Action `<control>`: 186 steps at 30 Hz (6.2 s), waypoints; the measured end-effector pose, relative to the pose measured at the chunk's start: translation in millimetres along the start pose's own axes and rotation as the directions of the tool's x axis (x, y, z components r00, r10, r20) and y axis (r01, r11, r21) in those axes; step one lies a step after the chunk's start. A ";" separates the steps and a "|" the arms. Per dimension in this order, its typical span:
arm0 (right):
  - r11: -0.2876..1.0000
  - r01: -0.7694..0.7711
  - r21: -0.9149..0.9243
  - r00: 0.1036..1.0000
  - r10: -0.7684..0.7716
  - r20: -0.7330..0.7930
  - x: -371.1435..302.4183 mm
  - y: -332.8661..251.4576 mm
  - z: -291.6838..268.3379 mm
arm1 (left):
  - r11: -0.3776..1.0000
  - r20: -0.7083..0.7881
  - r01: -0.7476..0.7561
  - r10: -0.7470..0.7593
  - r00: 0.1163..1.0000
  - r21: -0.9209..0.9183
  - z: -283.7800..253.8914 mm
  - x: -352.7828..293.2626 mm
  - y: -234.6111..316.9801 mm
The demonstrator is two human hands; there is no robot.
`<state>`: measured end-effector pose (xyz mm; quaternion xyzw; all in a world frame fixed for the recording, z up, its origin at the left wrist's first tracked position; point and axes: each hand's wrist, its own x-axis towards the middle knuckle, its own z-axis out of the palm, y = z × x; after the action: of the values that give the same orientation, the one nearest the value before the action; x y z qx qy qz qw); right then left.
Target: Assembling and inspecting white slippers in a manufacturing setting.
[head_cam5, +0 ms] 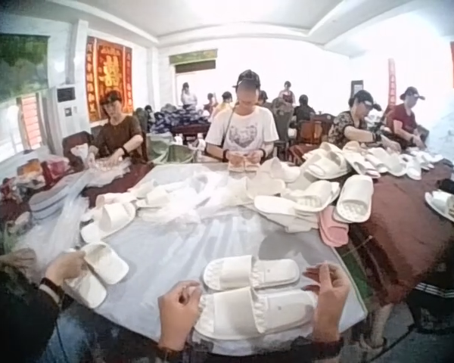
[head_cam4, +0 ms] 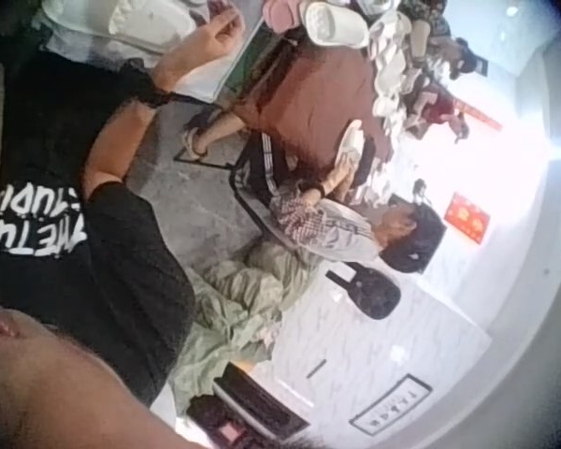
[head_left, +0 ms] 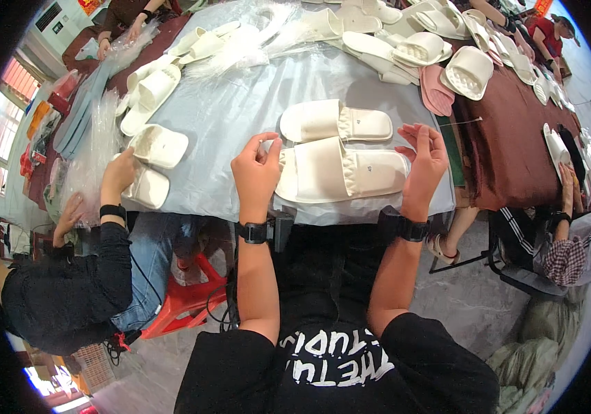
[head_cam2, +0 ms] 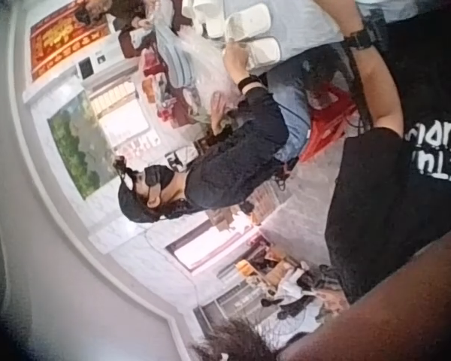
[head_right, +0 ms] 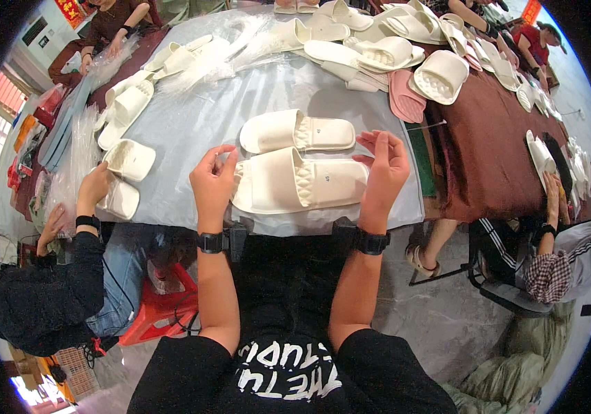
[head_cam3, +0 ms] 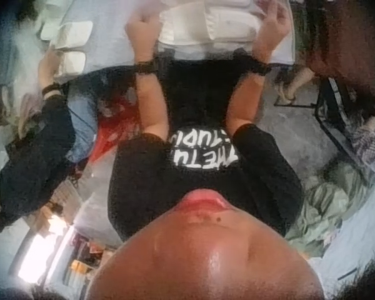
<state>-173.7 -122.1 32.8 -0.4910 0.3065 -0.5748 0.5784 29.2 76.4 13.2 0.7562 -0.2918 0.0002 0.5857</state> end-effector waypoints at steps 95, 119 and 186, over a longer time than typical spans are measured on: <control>0.952 -0.023 -0.305 0.934 0.129 0.333 -17.8 -19.5 6.0 | 0.959 0.451 0.248 -0.164 0.877 -0.134 -2.3 -6.5 -1.0; 0.913 -0.143 -0.382 0.807 0.331 0.489 -30.1 -24.9 20.4 | 0.986 0.599 0.164 -0.155 0.785 0.039 -42.6 -3.0 7.2; 0.968 -0.044 -0.247 0.847 0.167 0.505 -43.6 11.0 52.3 | 0.979 0.374 0.168 -0.112 0.921 -0.120 -30.7 -2.4 13.6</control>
<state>-128.2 -70.3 30.7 -0.6734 0.2282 -0.3483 0.6109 31.7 102.6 34.1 0.7158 -0.3399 -0.2043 0.5747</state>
